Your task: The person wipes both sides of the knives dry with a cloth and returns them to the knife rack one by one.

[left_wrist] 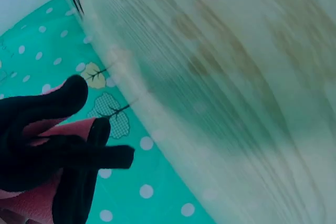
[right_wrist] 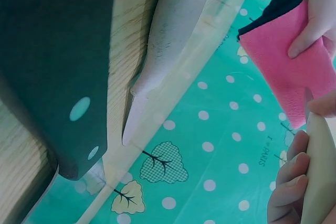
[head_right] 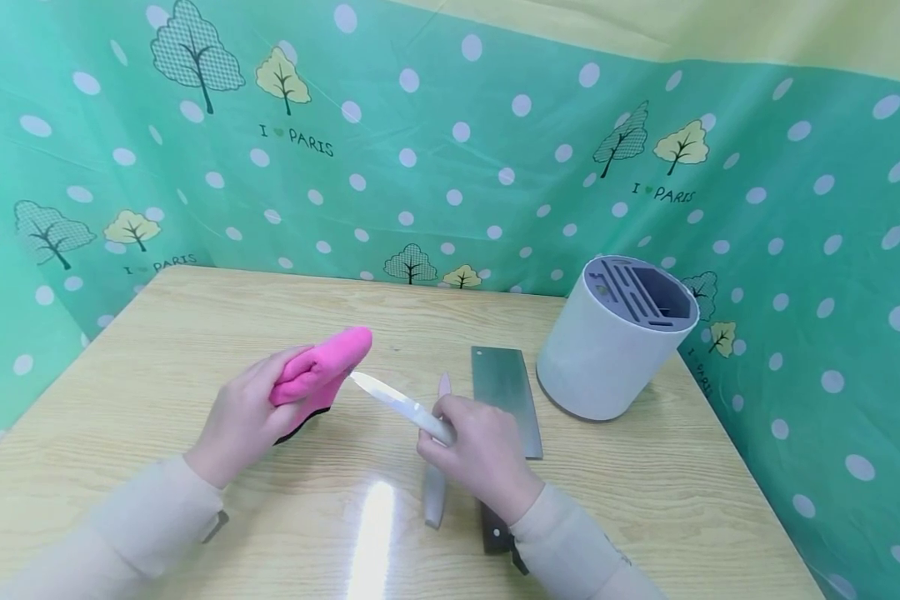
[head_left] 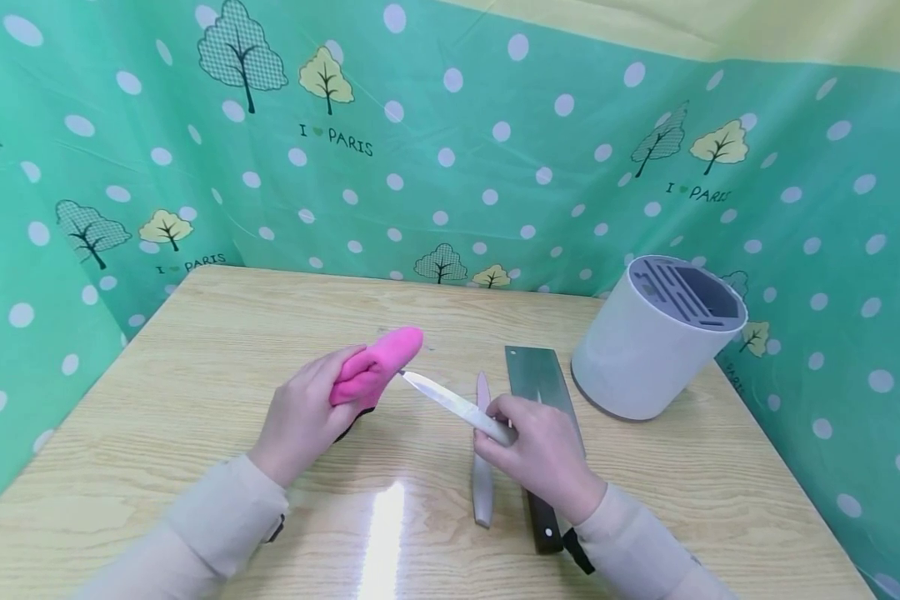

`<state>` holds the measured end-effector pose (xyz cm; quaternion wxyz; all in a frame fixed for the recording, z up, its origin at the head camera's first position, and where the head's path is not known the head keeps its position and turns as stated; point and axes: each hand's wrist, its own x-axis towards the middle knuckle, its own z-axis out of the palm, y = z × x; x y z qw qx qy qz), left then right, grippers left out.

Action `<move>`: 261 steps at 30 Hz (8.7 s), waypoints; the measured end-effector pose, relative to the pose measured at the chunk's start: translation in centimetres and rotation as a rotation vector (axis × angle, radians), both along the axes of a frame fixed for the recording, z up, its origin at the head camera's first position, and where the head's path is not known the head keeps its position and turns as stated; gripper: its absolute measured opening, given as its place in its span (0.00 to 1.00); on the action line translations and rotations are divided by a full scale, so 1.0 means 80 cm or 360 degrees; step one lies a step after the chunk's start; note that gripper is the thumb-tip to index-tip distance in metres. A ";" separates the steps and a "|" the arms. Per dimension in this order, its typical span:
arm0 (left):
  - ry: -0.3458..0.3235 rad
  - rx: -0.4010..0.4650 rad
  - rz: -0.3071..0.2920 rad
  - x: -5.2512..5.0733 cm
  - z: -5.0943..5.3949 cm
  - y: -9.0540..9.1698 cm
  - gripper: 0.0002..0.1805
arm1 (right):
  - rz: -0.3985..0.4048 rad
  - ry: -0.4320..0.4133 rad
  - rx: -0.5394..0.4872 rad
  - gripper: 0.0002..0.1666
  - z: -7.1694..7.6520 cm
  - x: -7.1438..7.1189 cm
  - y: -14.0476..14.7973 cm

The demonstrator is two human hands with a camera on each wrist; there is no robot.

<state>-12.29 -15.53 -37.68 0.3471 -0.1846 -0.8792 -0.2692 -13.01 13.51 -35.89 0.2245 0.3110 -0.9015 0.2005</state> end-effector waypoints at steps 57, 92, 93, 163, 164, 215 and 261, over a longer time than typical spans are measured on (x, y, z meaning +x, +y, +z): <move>-0.1623 0.1138 -0.0243 0.009 0.008 0.060 0.37 | 0.0099 -0.0051 -0.0144 0.10 0.001 -0.001 -0.015; -0.1648 0.1220 -0.0353 0.015 0.007 0.076 0.37 | 0.0164 -0.0120 -0.0166 0.11 0.000 -0.001 -0.020; -0.1645 0.1221 -0.0345 0.015 0.007 0.075 0.37 | 0.0165 -0.0124 -0.0171 0.11 -0.001 -0.001 -0.019; -0.1601 0.1356 -0.0234 0.013 0.003 0.060 0.35 | 0.0096 -0.0236 -0.0228 0.11 0.002 0.004 -0.010; -0.1600 0.1356 -0.0243 0.014 0.003 0.061 0.34 | 0.0103 -0.0234 -0.0230 0.11 0.003 0.004 -0.011; -0.1587 0.1411 -0.0139 0.016 -0.001 0.062 0.34 | 0.0065 -0.0513 -0.0276 0.07 -0.004 0.009 -0.002; -0.1475 0.1570 -0.0019 0.008 0.016 0.028 0.39 | 0.0009 -0.0519 -0.0214 0.09 -0.002 0.004 0.014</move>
